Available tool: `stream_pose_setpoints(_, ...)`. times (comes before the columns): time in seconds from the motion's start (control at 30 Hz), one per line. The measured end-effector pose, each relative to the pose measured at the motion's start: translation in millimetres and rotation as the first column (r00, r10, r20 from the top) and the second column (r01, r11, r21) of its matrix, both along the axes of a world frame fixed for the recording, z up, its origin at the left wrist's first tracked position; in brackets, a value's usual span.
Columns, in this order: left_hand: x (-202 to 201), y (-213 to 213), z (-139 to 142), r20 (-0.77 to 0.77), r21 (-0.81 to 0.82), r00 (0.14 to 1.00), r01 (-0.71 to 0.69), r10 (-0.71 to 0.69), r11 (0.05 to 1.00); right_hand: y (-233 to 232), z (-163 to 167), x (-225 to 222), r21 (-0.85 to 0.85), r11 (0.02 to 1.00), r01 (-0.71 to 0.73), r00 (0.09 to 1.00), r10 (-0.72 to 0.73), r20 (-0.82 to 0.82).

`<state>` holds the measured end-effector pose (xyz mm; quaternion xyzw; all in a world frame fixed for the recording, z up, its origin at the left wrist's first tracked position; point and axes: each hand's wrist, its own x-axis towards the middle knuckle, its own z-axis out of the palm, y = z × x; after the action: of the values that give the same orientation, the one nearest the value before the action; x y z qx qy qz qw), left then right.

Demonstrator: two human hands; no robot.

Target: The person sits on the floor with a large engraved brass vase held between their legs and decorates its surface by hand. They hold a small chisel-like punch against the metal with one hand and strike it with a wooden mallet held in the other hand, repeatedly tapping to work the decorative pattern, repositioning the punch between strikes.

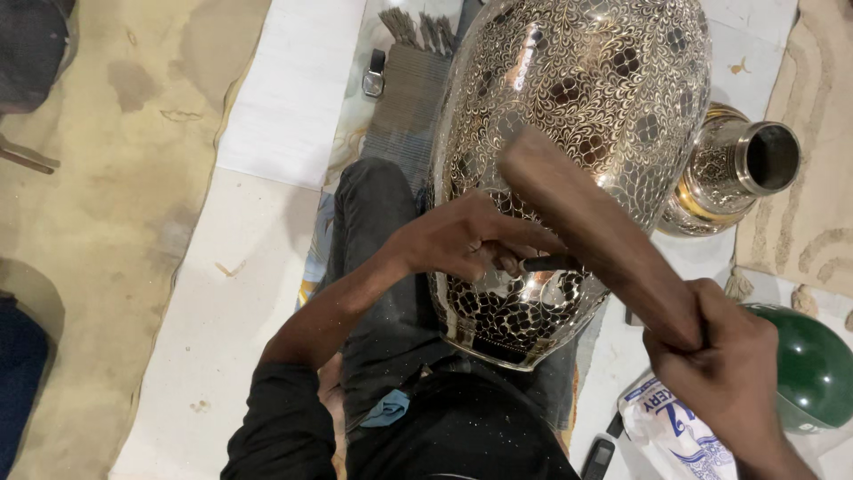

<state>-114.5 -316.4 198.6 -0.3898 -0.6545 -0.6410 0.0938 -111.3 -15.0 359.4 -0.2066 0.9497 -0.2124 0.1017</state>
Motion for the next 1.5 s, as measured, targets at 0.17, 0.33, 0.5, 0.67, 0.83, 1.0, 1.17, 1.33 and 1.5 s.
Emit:
stream_pose_setpoints(0.17,-2.3,-3.0,-1.4,0.07,-0.011,0.996,0.057,-0.056,0.998,-21.1,4.0,1.1,-0.001,1.0,0.015,0.999,-0.015,-0.034)
stream_pose_setpoints(0.33,-1.0,-9.2,-0.1,0.065,0.06,0.993,0.096,-0.1,0.994,-10.3,-9.7,-2.7,-0.429,0.903,-0.027,0.999,0.035,0.009)
stream_pose_setpoints(0.5,-2.2,-8.9,-0.2,0.023,0.08,0.998,0.057,-0.059,0.995,7.2,-20.4,-3.7,-0.141,0.99,0.014,1.0,-0.013,0.006)
stream_pose_setpoints(0.67,-2.5,-6.8,-5.8,0.054,0.036,0.997,0.06,-0.062,0.998,3.7,-21.9,3.9,-0.163,0.986,0.028,1.0,-0.029,-0.005)
stream_pose_setpoints(0.83,-6.4,-5.8,-8.4,0.034,0.049,0.998,0.041,-0.043,0.998,12.5,-14.8,10.1,-0.056,0.997,0.055,0.998,-0.056,-0.024)
stream_pose_setpoints(1.0,0.7,-4.2,1.7,0.135,0.285,0.928,-0.371,0.346,0.884,19.3,-56.3,22.8,-0.265,0.956,0.129,0.991,-0.136,-0.008)
stream_pose_setpoints(1.17,18.7,-3.9,10.8,0.408,0.561,0.91,-0.189,-0.071,0.806,21.0,-103.4,52.4,-0.508,0.82,0.263,0.958,-0.16,0.237)
stream_pose_setpoints(1.33,14.2,5.4,10.4,0.398,0.22,0.908,-0.231,0.13,0.948,22.3,-109.6,64.4,-0.501,0.695,0.516,0.836,-0.281,0.471)
stream_pose_setpoints(1.5,6.9,2.3,15.3,0.323,0.101,0.938,-0.164,0.124,0.981,25.2,-94.2,48.0,-0.387,0.85,0.359,0.922,-0.258,0.288)
